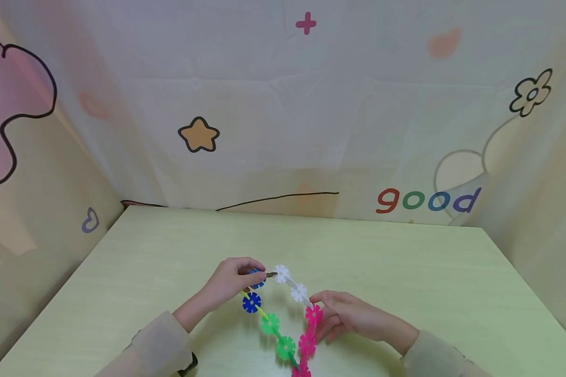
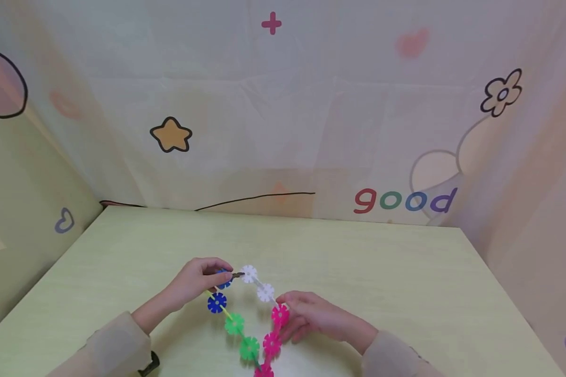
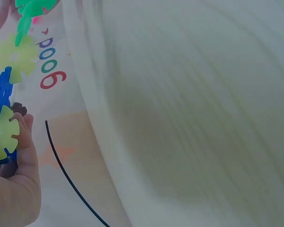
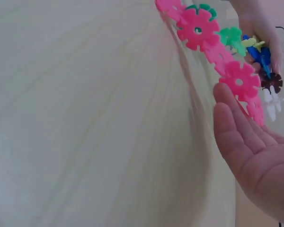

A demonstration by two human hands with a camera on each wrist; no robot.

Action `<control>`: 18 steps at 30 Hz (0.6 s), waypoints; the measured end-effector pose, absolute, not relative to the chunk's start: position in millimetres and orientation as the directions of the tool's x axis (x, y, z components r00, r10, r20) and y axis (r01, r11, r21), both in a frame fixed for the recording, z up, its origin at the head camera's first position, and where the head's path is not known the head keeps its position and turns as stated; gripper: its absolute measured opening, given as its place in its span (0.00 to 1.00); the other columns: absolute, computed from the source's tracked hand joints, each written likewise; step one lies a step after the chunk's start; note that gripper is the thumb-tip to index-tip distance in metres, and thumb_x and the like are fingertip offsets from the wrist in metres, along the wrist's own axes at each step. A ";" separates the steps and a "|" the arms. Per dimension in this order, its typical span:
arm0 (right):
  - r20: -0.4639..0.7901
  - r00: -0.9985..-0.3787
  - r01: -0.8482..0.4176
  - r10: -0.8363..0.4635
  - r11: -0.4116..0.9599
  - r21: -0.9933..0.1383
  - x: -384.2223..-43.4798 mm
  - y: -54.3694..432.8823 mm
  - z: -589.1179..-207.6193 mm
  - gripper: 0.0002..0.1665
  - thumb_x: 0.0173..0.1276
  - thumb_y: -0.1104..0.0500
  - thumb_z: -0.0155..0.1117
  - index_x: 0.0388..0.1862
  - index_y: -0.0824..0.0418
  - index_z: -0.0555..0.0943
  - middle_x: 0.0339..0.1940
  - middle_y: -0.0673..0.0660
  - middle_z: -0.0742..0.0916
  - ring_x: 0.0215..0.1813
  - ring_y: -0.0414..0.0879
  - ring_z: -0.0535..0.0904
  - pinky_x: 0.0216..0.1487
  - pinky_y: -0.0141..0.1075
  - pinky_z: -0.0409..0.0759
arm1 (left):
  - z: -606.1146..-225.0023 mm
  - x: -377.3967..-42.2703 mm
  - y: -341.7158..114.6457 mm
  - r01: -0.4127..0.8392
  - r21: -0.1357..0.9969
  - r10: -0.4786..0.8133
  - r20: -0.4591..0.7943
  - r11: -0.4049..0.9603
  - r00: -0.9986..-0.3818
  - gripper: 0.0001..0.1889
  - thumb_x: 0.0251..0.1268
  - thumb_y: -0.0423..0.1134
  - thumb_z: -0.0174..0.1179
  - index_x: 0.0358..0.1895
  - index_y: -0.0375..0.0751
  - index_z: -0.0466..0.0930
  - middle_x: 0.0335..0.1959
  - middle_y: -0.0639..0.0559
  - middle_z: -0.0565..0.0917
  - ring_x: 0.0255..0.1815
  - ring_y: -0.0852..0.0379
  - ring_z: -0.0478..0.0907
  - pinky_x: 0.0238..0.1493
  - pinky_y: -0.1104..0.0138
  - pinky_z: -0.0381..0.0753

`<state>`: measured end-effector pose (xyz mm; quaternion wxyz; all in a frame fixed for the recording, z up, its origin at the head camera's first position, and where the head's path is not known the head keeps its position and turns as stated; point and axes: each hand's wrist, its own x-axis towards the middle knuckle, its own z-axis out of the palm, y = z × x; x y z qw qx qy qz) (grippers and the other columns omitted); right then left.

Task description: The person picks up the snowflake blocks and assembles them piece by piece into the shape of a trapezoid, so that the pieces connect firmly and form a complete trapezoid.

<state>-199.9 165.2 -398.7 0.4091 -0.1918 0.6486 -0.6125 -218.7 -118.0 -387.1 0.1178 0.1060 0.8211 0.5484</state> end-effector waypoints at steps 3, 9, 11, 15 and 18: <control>-0.289 -0.658 0.225 -0.696 0.185 -0.957 -206.4 164.1 -392.8 0.33 0.71 0.46 0.38 0.62 0.72 0.56 0.35 0.53 0.83 0.38 0.44 0.81 0.43 0.37 0.79 | -387.9 -221.6 -117.7 0.025 0.926 0.248 -0.075 0.377 -0.966 0.14 0.56 0.45 0.59 0.41 0.41 0.78 0.31 0.50 0.82 0.28 0.56 0.77 0.31 0.66 0.77; -0.253 -0.783 0.188 -0.568 0.172 -0.967 -225.4 169.5 -380.5 0.34 0.70 0.47 0.41 0.62 0.73 0.54 0.34 0.51 0.82 0.38 0.43 0.80 0.45 0.36 0.78 | -391.2 -232.2 -106.8 0.001 0.931 0.116 -0.044 0.364 -0.992 0.12 0.57 0.44 0.58 0.41 0.42 0.78 0.30 0.51 0.82 0.31 0.58 0.78 0.34 0.67 0.77; -0.255 -0.810 0.188 -0.528 0.178 -0.966 -231.6 171.3 -376.8 0.34 0.70 0.47 0.41 0.62 0.72 0.55 0.36 0.52 0.81 0.39 0.44 0.80 0.46 0.37 0.77 | -392.6 -236.5 -101.0 -0.004 0.930 0.088 -0.039 0.368 -0.995 0.12 0.58 0.44 0.57 0.42 0.42 0.77 0.30 0.50 0.82 0.31 0.58 0.78 0.35 0.66 0.77; -0.260 -0.852 0.192 -0.455 0.189 -0.963 -242.4 175.5 -370.6 0.34 0.69 0.46 0.41 0.63 0.70 0.56 0.40 0.55 0.80 0.41 0.45 0.79 0.48 0.36 0.77 | -394.4 -244.1 -90.3 0.007 0.919 0.069 -0.022 0.394 -0.997 0.13 0.61 0.43 0.53 0.47 0.44 0.76 0.32 0.47 0.82 0.30 0.59 0.77 0.32 0.69 0.75; -0.252 -0.870 0.188 -0.423 0.187 -0.964 -250.4 177.7 -368.4 0.33 0.70 0.46 0.41 0.63 0.69 0.56 0.43 0.58 0.79 0.43 0.45 0.78 0.48 0.34 0.76 | -396.0 -248.7 -84.0 0.021 0.912 0.074 -0.010 0.409 -0.997 0.14 0.63 0.43 0.51 0.50 0.45 0.76 0.32 0.48 0.81 0.29 0.59 0.75 0.27 0.71 0.71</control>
